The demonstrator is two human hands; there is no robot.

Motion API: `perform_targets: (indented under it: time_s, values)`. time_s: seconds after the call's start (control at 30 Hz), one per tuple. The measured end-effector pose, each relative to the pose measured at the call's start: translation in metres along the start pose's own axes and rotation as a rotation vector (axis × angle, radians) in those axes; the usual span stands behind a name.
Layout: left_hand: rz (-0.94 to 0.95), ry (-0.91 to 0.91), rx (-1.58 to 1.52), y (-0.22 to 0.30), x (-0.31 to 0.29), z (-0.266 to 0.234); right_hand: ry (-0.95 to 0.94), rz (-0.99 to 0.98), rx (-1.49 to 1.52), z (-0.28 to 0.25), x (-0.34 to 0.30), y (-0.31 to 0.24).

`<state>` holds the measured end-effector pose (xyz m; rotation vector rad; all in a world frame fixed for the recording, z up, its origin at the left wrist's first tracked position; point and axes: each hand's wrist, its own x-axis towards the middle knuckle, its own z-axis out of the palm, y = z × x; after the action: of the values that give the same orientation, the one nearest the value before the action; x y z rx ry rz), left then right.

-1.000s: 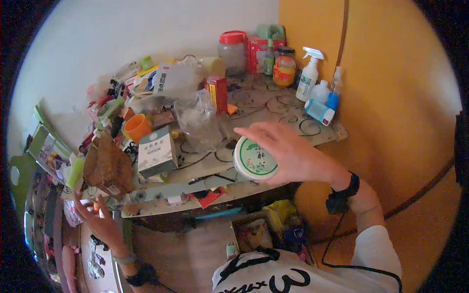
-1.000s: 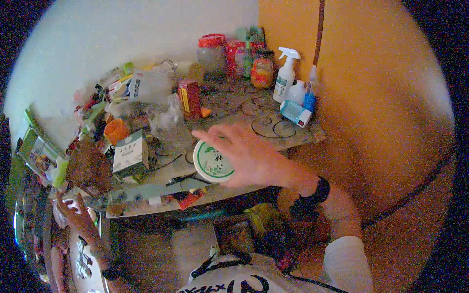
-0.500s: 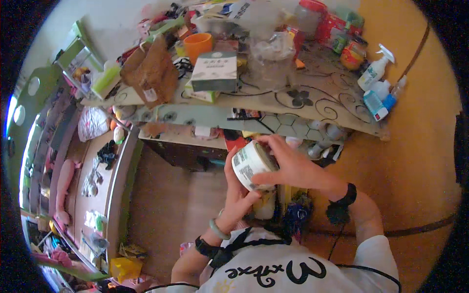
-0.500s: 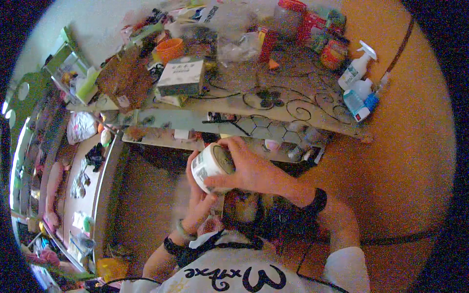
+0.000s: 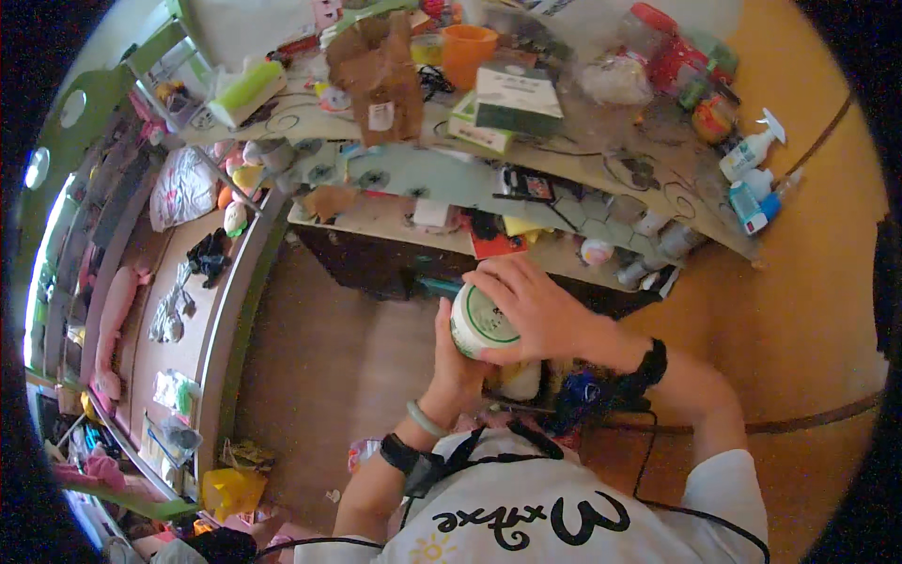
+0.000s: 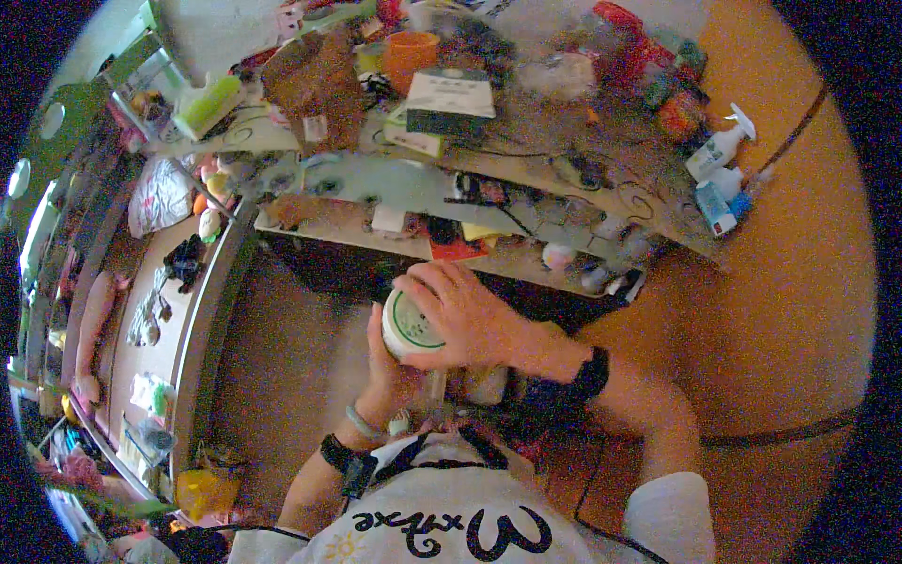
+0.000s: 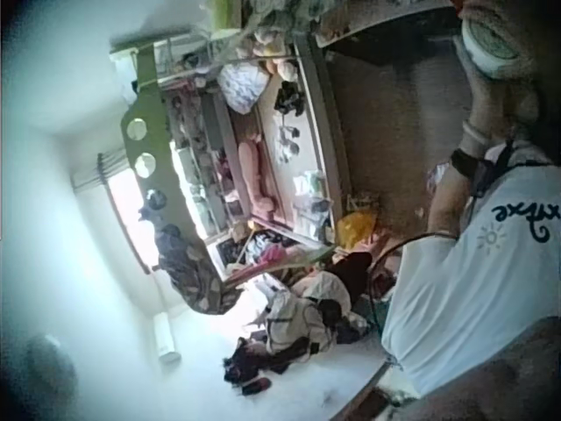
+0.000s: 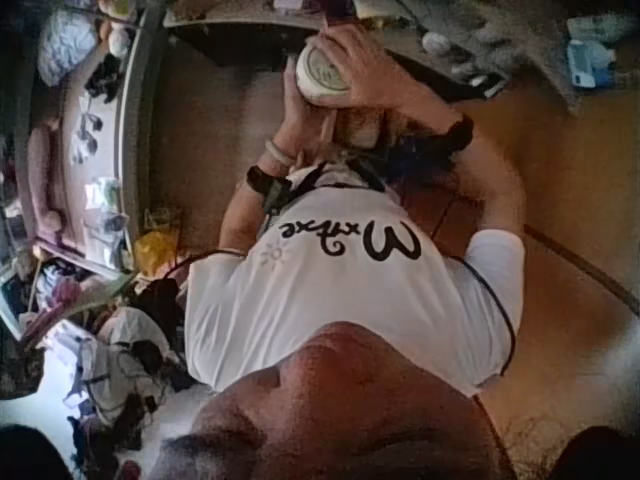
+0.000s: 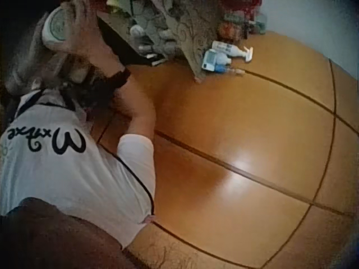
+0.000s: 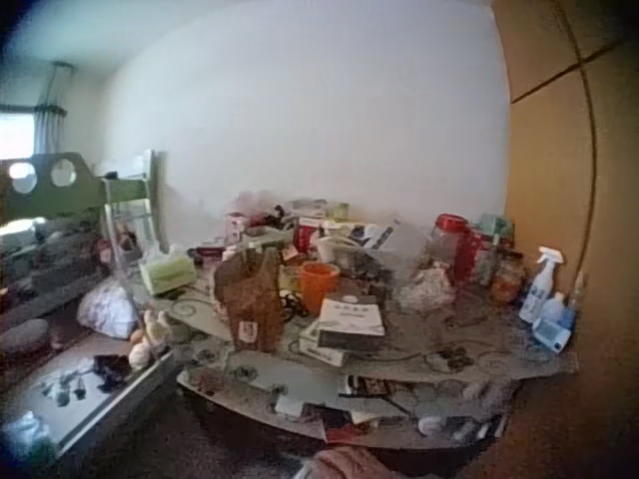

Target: Organizing and tidying various household items and containers on a desk.

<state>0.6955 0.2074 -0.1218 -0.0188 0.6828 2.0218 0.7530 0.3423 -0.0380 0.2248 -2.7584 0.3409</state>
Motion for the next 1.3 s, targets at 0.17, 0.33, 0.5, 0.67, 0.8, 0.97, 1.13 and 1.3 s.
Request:
perform_targets:
  time_s: [0.17,0.33,0.5,0.67,0.8,0.97,1.13,1.3]
  values:
    - [-0.133,-0.111,0.134,0.03,-0.016,-0.042,-0.393,-0.447,0.159,0.007,0.032,-0.002]
    - [-0.092,-0.091,0.05,0.036,-0.018,-0.067,-0.376,0.056,0.283,0.024,0.034,-0.041]
    - [-0.095,-0.049,0.086,0.047,-0.019,-0.1,-0.429,-0.004,0.24,0.031,0.053,-0.048]
    - [-0.224,-0.077,-0.06,0.062,-0.025,-0.131,-0.328,-0.187,0.318,0.006,0.069,-0.025]
    - [-0.174,-0.142,-0.068,0.067,-0.027,-0.14,-0.346,0.034,0.563,0.002,0.064,-0.015]
    - [-0.171,-0.15,-0.127,0.072,-0.029,-0.137,-0.502,0.375,0.998,0.012,0.049,-0.014]
    - [-0.073,-0.264,-0.066,0.074,-0.029,-0.128,-0.523,0.42,1.103,0.017,0.04,-0.011]
    - [-0.108,-0.185,-0.102,0.067,-0.027,-0.123,-0.511,0.46,1.26,0.024,0.034,-0.009]
